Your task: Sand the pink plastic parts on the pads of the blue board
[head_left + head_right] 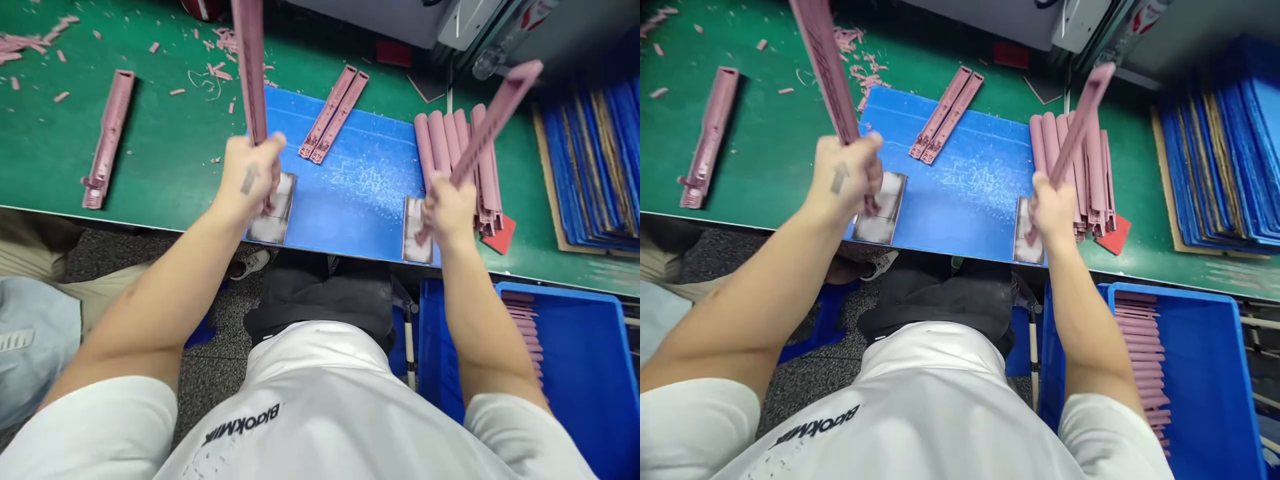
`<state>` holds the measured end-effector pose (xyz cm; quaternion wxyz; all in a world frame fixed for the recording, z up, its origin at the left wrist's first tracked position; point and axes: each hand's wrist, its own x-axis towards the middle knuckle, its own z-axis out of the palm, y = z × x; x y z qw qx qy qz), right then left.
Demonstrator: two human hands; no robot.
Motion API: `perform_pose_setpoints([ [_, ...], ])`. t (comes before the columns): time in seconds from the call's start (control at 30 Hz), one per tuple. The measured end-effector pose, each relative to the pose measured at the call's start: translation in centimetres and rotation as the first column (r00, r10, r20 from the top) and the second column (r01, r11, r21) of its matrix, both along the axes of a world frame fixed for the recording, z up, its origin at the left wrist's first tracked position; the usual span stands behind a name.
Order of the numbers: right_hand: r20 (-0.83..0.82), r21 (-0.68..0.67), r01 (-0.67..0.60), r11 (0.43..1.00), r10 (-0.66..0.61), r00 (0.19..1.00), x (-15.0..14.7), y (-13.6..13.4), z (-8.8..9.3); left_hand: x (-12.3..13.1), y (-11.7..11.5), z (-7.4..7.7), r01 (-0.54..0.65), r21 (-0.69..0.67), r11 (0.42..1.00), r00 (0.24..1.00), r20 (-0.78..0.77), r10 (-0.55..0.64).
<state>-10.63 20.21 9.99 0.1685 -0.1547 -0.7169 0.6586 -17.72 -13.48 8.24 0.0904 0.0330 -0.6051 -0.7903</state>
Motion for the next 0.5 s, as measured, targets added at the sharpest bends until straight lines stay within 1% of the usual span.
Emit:
perform_pose_setpoints([
  [0.03, -0.029, -0.012, 0.080, 0.997, -0.080, 0.996, -1.3, 0.1, -0.1, -0.9, 0.5, 0.0, -0.042, -0.012, 0.999, 0.998, -0.047, 0.042],
  [0.07, -0.104, -0.003, 0.138, 0.990, -0.138, 0.985, -2.0, 0.1, -0.2, -1.2, 0.9, -0.1, -0.063, -0.031, 0.998, 0.991, -0.118, 0.059],
  [0.1, -0.210, 0.022, 0.164, 0.986, -0.156, 0.965, -1.8, 0.0, -0.3, -0.9, 1.0, -0.1, -0.047, -0.060, 0.997, 0.980, -0.197, 0.035],
  [0.13, -0.307, 0.065, 0.147, 0.987, -0.120, 0.944, -0.8, -0.2, -0.5, 0.0, 0.8, -0.1, -0.012, -0.079, 0.997, 0.962, -0.272, -0.010],
  [0.17, -0.371, 0.115, 0.103, 0.988, -0.053, 0.927, 0.8, -0.3, -0.6, 1.1, 0.4, -0.1, 0.032, -0.096, 0.995, 0.947, -0.316, -0.061],
  [0.2, -0.381, 0.168, 0.032, 0.985, 0.035, 0.924, 2.6, -0.4, -0.6, 2.3, -0.1, -0.2, 0.073, -0.104, 0.992, 0.943, -0.317, -0.103],
  [0.23, -0.359, 0.162, -0.002, 0.987, 0.061, 0.931, 4.1, -0.5, -0.7, 3.2, -0.5, -0.3, 0.110, -0.104, 0.989, 0.952, -0.276, -0.135],
  [0.27, -0.299, 0.118, -0.018, 0.993, 0.053, 0.953, 5.0, -0.4, -0.6, 3.5, -0.8, -0.4, 0.135, -0.096, 0.986, 0.967, -0.204, -0.152],
  [0.3, -0.220, 0.066, -0.015, 0.998, 0.030, 0.975, 5.0, -0.2, -0.5, 3.1, -0.8, -0.5, 0.145, -0.085, 0.986, 0.980, -0.121, -0.155],
  [0.33, -0.139, 0.014, 0.018, 1.000, -0.016, 0.990, 4.1, -0.1, -0.4, 2.3, -0.6, -0.5, 0.140, -0.078, 0.987, 0.988, -0.050, -0.144],
  [0.37, -0.074, -0.012, 0.067, 0.998, -0.068, 0.995, 2.6, 0.0, -0.2, 1.1, -0.1, -0.6, 0.117, -0.079, 0.990, 0.993, -0.015, -0.119],
  [0.4, -0.051, -0.010, 0.123, 0.992, -0.123, 0.991, 0.8, 0.1, -0.1, -0.1, 0.4, -0.6, 0.080, -0.080, 0.994, 0.996, -0.026, -0.082],
  [0.43, -0.087, 0.008, 0.174, 0.985, -0.173, 0.981, -0.8, -0.1, -0.1, -0.9, 0.8, -0.6, 0.032, -0.079, 0.996, 0.996, -0.080, -0.038],
  [0.47, -0.156, 0.039, 0.191, 0.981, -0.183, 0.971, -1.8, -0.3, 0.0, -1.1, 1.0, -0.6, -0.002, -0.086, 0.996, 0.988, -0.153, -0.011],
  [0.5, -0.234, 0.076, 0.174, 0.982, -0.152, 0.960, -1.9, -0.7, 0.0, -0.6, 0.9, -0.6, -0.015, -0.104, 0.995, 0.975, -0.224, -0.009],
])
